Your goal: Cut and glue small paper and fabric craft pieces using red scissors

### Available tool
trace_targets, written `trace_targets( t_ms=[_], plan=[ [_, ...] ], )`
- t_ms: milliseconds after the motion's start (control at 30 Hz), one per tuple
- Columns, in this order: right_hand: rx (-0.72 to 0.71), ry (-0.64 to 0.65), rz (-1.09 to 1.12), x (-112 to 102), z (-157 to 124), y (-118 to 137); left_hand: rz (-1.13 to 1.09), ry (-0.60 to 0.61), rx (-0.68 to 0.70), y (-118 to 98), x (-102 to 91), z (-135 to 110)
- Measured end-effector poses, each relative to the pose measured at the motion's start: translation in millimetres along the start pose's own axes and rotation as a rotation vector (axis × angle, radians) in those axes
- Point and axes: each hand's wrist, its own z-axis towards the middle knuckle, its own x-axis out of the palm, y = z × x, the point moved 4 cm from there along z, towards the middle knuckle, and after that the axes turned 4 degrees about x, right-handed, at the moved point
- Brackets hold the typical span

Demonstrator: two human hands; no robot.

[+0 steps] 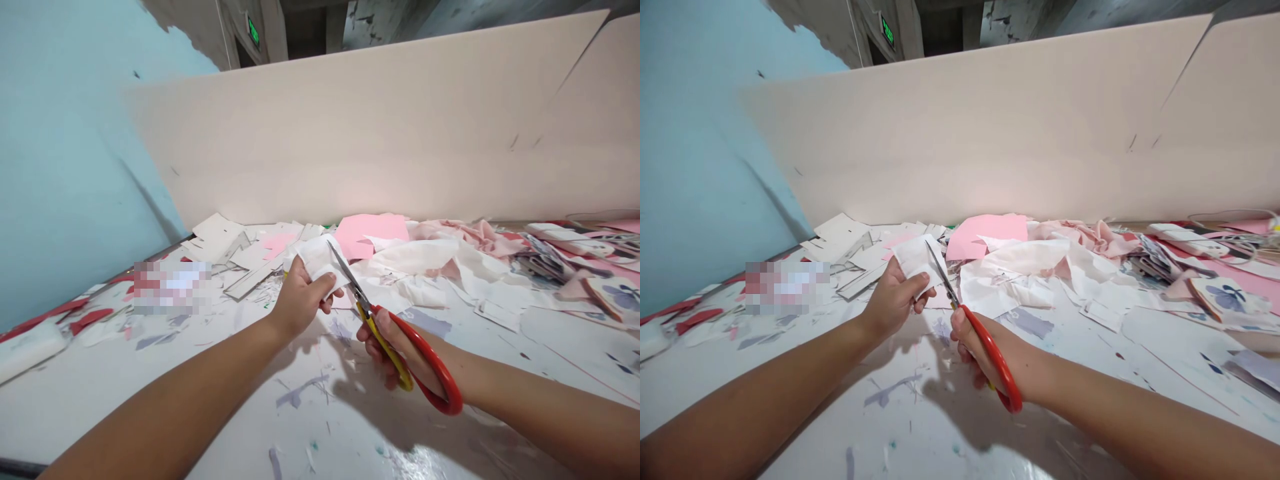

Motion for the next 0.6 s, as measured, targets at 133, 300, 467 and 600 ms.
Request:
trace_targets(
  t_ms=[133,300,467,600],
  plan=[
    [-0.024,-0.052,-0.114,-0.1,-1.3,4.7,-0.016,-0.006,-0.005,0.6,-0.1,0.7],
    [-0.034,-0.053,-0.171,2.6,-4.0,13.6,-0.042,-0.019,-0.024,0.5,-0.3,0.7],
    [0.013,-0.055,-0.174,4.7,-5.3,17.5,-0.048,-0.015,-0.036,-0.3,-1.4,1.0],
    [0.014,-0.060,-0.181,4.6,-4.5,16.3,-0.047,-0.027,-0.036,0.4,-2.5,2.0]
  ],
)
